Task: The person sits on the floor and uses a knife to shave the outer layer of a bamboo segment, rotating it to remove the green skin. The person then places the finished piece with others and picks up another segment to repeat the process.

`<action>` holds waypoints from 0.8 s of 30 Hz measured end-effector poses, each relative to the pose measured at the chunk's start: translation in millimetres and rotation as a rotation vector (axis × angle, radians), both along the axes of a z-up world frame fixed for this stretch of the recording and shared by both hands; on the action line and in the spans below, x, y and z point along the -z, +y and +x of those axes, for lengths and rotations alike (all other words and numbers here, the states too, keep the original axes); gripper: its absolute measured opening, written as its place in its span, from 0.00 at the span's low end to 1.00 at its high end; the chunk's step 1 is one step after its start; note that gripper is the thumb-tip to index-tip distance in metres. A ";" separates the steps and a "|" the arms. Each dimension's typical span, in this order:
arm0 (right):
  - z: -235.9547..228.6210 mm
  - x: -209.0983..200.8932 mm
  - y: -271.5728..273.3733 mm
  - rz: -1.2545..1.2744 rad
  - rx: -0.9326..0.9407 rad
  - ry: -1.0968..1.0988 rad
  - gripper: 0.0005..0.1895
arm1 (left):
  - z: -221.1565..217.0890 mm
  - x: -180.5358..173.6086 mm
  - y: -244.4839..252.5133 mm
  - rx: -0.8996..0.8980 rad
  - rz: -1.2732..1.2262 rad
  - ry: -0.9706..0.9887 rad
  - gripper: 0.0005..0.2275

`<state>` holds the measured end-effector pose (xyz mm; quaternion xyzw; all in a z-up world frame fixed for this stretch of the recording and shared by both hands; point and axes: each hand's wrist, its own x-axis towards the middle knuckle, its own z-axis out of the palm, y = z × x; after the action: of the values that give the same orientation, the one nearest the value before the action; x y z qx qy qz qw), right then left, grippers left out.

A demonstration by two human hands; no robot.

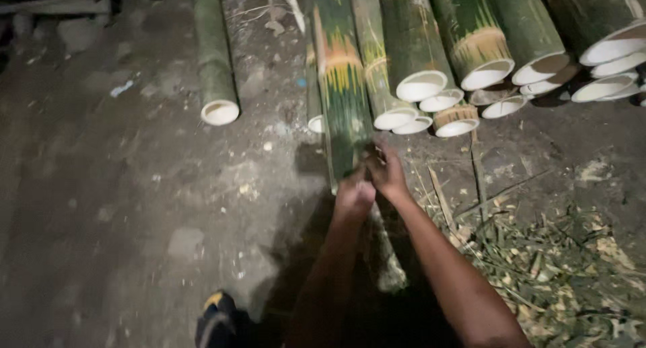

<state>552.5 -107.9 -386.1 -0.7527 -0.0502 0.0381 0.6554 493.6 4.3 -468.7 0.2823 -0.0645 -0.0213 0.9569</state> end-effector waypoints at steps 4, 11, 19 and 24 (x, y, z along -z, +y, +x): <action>14.6 4.6 6.3 -0.120 0.182 -0.060 0.24 | 110.9 9.3 7.7 -0.105 -0.147 0.544 0.07; 49.7 -39.5 61.8 -0.049 0.233 -0.049 0.19 | 212.3 -6.9 41.3 -0.013 0.310 0.449 0.14; 36.7 -54.7 181.3 -0.431 0.408 -0.448 0.18 | 124.1 -72.0 179.6 -0.099 0.281 0.531 0.08; 27.4 -22.0 268.5 -0.103 -0.024 -0.107 0.14 | 178.1 -41.2 315.6 -0.794 0.756 0.718 0.07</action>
<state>579.9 160.6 -364.1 -0.7857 -0.0921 0.0085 0.6117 671.6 319.9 -427.5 0.5768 0.3801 0.2196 0.6889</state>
